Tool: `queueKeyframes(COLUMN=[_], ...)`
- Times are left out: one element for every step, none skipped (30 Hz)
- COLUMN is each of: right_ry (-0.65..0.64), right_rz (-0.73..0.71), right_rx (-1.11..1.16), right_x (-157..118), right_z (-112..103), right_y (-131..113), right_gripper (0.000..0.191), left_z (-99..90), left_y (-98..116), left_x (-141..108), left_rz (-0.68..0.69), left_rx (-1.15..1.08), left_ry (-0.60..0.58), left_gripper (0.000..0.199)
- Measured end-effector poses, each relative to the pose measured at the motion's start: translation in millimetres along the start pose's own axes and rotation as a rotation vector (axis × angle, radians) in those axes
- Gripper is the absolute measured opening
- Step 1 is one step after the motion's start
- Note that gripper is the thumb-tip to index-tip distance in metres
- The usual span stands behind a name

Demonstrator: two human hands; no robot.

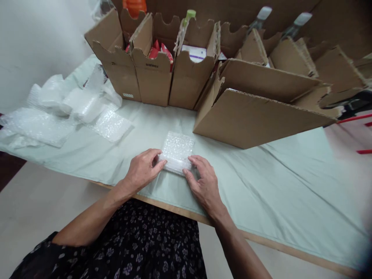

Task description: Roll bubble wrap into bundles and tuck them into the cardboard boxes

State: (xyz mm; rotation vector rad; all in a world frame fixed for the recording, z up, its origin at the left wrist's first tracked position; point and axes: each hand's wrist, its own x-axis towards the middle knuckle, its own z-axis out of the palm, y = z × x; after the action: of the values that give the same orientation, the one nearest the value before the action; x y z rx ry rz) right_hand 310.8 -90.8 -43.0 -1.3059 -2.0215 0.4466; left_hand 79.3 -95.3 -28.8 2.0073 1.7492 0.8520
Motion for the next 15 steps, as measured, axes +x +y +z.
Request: queueKeyframes(right_ry=[0.039,0.068,0.077,0.066,0.035,-0.008,-0.052,-0.089,-0.114,-0.123,-0.122,-0.115,-0.107,-0.105,-0.108], right_rz=[-0.032,-0.069,-0.113,-0.159,-0.201,-0.234,-0.256,-0.265,-0.263,-0.256,-0.248,-0.238,-0.226,-0.211,-0.191], right_rx=[-0.040,-0.076,-0.107,-0.136,-0.164,-0.192,-0.219,-0.244,-0.261,-0.266,-0.256,-0.229,-0.187,-0.132,-0.069], right_x=[-0.9,-1.6,-2.0,-2.0,-1.7,-1.0,-0.2,0.7,1.6,2.2,2.6,2.6,2.3,1.7,1.1], right_z=[-0.1,-0.4,-0.7,-0.9,-0.9,-0.5,0.1,1.0,1.8,2.3,2.4,2.0,1.0,-0.6,-2.4], right_y=[-0.6,-2.0,-3.9,-6.2,-8.5,-10.4,-11.9,-12.8,-13.1,-13.0,-12.7,-12.2,-11.7,-11.4,-11.1], right_gripper=[0.031,0.030,0.029,0.029,0.030,0.031,0.032,0.032,0.032,0.030,0.029,0.028,0.027,0.026,0.026], left_z=[2.2,4.5,6.8,8.7,10.4,11.5,12.0,12.0,11.2,9.8,7.7,4.9,1.6,-2.0,-5.8], left_y=[-1.3,-2.5,-3.5,-4.3,-4.9,-5.1,-5.2,-5.2,-5.1,-5.0,-4.8,-4.7,-4.6,-4.5,-4.4], left_x=[1.4,2.7,3.7,4.6,5.3,5.7,5.7,5.2,4.1,2.3,-0.1,-3.0,-6.2,-9.5,-12.4], left_rz=[-0.009,-0.014,-0.016,-0.016,-0.016,-0.015,-0.010,0.003,0.029,0.068,0.115,0.163,0.204,0.235,0.256], left_rx=[0.022,0.043,0.064,0.081,0.094,0.102,0.103,0.095,0.078,0.052,0.021,-0.010,-0.035,-0.054,-0.071], left_ry=[0.022,0.044,0.061,0.072,0.079,0.085,0.089,0.089,0.087,0.082,0.071,0.058,0.041,0.025,0.006], left_gripper=[0.018,0.023,0.026,0.027,0.027,0.025,0.024,0.023,0.023,0.025,0.028,0.033,0.036,0.038,0.037])
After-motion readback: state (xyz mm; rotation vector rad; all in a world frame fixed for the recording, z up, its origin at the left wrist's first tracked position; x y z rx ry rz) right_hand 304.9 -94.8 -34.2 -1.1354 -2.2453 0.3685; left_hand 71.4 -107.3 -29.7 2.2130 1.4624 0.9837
